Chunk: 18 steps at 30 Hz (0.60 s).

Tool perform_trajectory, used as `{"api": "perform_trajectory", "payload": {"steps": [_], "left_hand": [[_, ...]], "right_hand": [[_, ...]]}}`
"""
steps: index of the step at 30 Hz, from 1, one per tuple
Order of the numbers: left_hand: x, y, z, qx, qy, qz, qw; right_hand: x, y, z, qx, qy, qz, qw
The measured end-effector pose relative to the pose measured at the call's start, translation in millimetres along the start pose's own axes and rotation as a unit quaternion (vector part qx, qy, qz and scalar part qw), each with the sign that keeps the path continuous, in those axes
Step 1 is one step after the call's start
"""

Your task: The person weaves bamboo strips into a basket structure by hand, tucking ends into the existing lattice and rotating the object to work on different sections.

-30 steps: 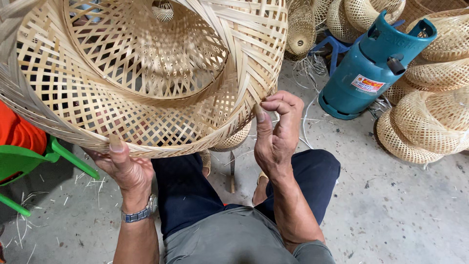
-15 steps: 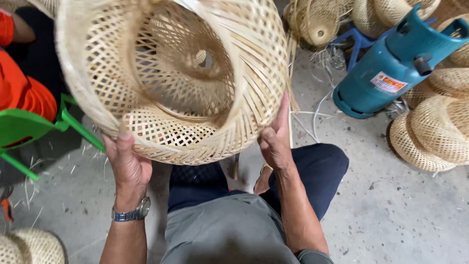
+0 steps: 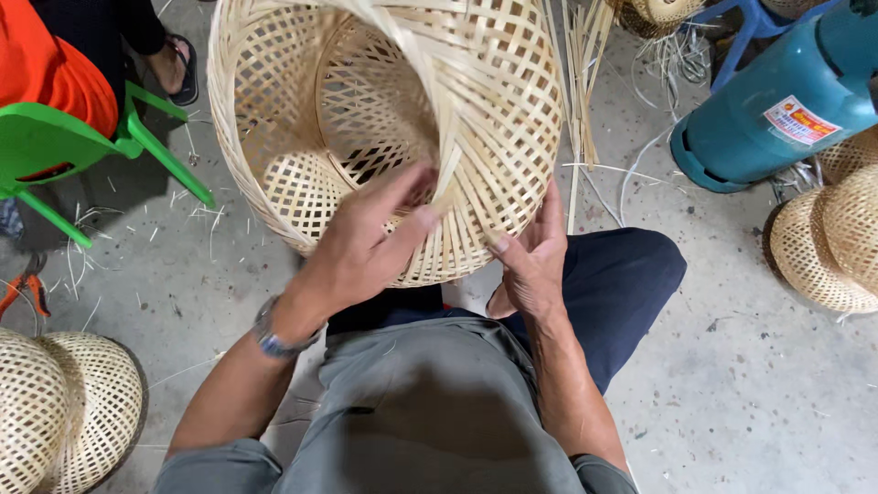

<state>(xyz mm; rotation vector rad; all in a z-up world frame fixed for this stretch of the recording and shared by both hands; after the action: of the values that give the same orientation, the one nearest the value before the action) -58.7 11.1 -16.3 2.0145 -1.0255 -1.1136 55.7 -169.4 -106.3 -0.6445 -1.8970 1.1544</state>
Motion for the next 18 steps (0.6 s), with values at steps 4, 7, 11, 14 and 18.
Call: {"api": "perform_trajectory", "payload": {"steps": [4, 7, 11, 14, 18], "left_hand": [[20, -6, -12, -0.101, -0.089, 0.209, 0.969], [26, -14, -11, -0.131, -0.100, 0.259, 0.952], [28, -17, -9, -0.140, -0.085, 0.251, 0.954], [25, -16, -9, -0.108, -0.093, 0.192, 0.971], [27, -15, -8, -0.111, -0.086, 0.174, 0.975]], "right_hand": [[-2, -3, 0, 0.004, -0.010, 0.006, 1.000], [-3, -2, -1, 0.007, -0.003, 0.011, 1.000], [0, -8, -1, 0.025, -0.007, 0.023, 0.999], [3, -13, 0, 0.037, -0.010, 0.028, 0.999], [8, -15, -1, 0.049, 0.002, 0.022, 0.999]]}}
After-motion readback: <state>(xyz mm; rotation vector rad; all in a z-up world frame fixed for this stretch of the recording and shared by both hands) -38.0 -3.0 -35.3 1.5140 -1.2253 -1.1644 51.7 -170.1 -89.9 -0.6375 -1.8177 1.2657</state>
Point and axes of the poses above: each hand's wrist, its own z-axis away from the middle knuckle, its own x-axis out of the palm, y = z × x, the point moved 2 cm from there along -z, towards the middle knuckle, and after that the axes turned 6 degrees about z, right-handed, at the moved point
